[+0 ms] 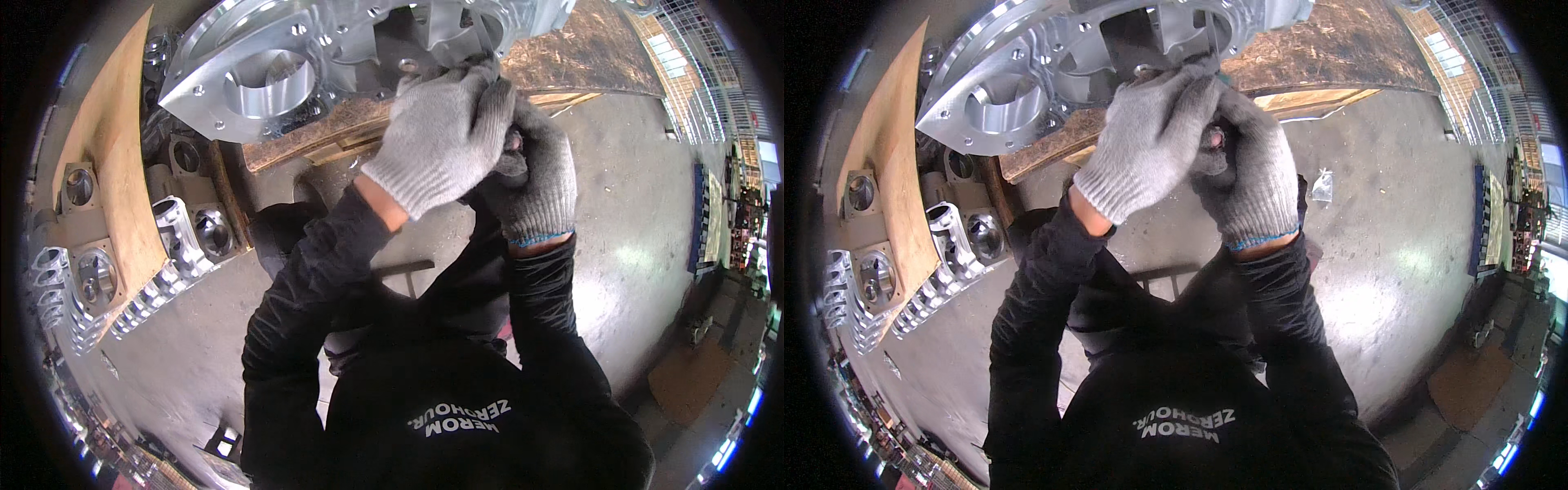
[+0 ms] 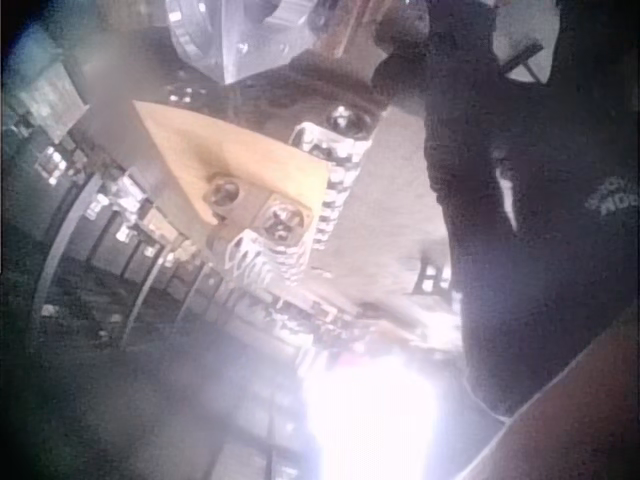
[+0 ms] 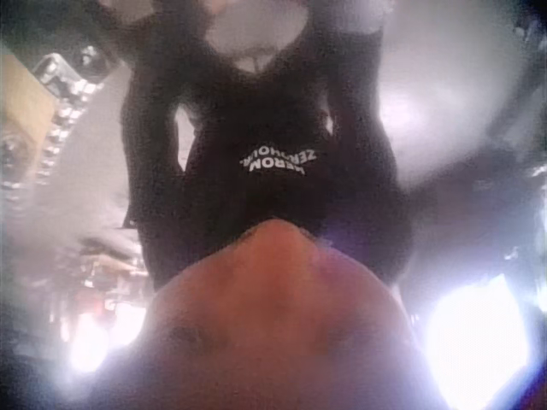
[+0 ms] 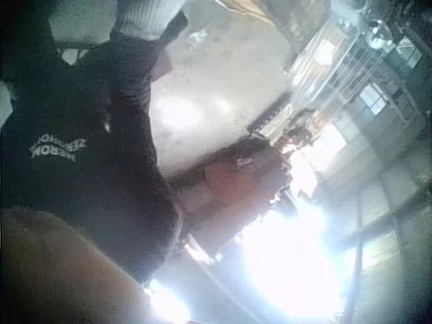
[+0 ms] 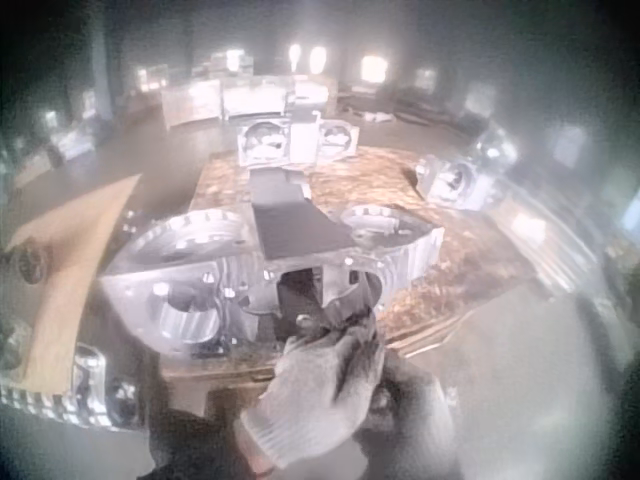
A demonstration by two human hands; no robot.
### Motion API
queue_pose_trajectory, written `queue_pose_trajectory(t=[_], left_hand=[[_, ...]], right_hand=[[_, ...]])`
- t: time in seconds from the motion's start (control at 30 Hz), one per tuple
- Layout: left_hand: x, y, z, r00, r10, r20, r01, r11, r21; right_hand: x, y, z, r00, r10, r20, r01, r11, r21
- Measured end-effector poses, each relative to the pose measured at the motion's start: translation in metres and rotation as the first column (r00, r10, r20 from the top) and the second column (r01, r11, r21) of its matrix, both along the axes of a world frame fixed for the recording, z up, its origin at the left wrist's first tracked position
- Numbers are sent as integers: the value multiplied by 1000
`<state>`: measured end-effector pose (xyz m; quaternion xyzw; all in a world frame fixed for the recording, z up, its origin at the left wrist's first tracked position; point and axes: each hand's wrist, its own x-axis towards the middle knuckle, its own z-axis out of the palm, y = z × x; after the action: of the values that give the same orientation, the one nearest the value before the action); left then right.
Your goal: The person sits at a workbench and uses a red abrasive block to sand the surfaces of a large silver metal part. They rotate the part to reach different sides and then use a small metal file to deburr edges and holes. The part is placed back on the table after finishing.
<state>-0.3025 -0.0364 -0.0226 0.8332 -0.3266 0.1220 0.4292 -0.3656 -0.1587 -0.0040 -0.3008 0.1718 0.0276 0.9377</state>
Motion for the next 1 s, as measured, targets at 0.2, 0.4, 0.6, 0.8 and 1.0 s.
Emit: queue_pose_trajectory(t=[0.2, 0.4, 0.6, 0.8, 1.0], left_hand=[[51, 87, 59, 661, 313, 682, -474, 879, 56], [75, 95, 74, 760, 426, 491, -556, 817, 154], [48, 78, 110, 827, 563, 9, -460, 666, 588], [55, 82, 129, 768, 385, -512, -348, 922, 171], [42, 100, 99, 887, 407, 220, -462, 761, 455]], right_hand=[[22, 5, -30, 935, 161, 316, -315, 787, 531], [63, 6, -33, 892, 165, 422, -285, 928, 239], [51, 12, -32, 946, 6, 323, -51, 990, 131], [37, -1, -29, 930, 122, 346, -226, 934, 278], [26, 7, -11, 921, 140, 363, -344, 731, 590]])
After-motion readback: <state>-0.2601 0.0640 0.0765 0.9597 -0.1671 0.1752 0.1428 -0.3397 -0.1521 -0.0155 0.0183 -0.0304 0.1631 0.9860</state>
